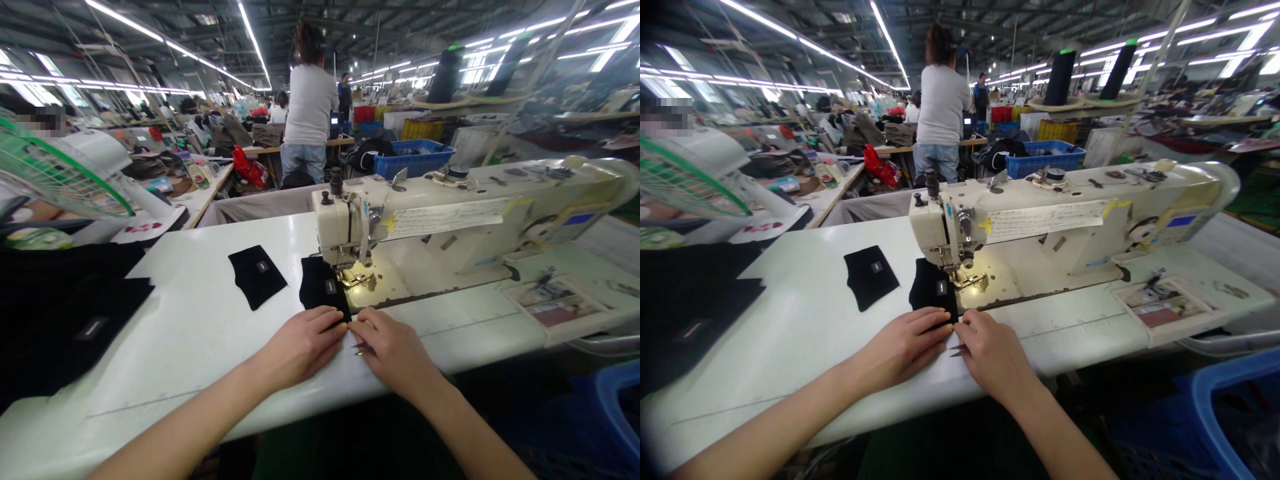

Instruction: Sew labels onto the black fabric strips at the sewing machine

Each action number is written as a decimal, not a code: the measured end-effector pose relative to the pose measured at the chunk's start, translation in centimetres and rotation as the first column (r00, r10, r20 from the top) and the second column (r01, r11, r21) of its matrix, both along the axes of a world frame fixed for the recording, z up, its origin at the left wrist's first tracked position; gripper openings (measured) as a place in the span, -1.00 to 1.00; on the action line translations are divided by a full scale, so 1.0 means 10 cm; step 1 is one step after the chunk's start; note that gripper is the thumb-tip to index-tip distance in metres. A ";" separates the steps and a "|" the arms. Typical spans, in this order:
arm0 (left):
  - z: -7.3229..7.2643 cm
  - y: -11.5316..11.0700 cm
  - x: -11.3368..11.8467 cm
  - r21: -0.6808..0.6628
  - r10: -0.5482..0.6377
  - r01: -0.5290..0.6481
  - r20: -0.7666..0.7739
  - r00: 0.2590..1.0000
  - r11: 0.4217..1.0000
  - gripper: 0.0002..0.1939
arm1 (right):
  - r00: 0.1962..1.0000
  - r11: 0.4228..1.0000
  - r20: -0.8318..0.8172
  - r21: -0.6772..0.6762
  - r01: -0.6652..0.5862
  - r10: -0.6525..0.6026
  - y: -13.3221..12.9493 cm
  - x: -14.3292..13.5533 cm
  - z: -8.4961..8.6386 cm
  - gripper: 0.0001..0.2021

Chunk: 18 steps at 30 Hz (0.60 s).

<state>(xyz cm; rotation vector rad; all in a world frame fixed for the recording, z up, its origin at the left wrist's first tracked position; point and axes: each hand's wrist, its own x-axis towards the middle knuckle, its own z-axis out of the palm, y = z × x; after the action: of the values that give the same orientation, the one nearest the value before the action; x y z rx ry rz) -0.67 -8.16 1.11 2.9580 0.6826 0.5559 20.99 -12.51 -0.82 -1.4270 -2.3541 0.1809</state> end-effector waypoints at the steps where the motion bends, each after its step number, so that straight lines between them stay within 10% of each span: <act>1: -0.01 0.03 -0.01 0.000 0.003 -0.003 -0.003 1.000 1.000 -0.73 | 1.000 1.000 0.004 -0.004 0.006 -0.006 0.03 -0.01 0.00 -0.71; 18: 0.01 0.52 -0.04 -0.024 0.001 -0.001 0.008 1.000 1.000 -0.72 | 0.996 0.998 0.067 -0.010 0.065 -0.065 0.44 -0.10 0.12 -0.79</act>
<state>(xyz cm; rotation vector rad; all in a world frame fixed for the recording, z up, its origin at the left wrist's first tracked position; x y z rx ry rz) -1.04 -3.01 1.20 2.9321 0.6847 0.5553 19.98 -8.12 0.39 -1.5354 -2.3592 0.1316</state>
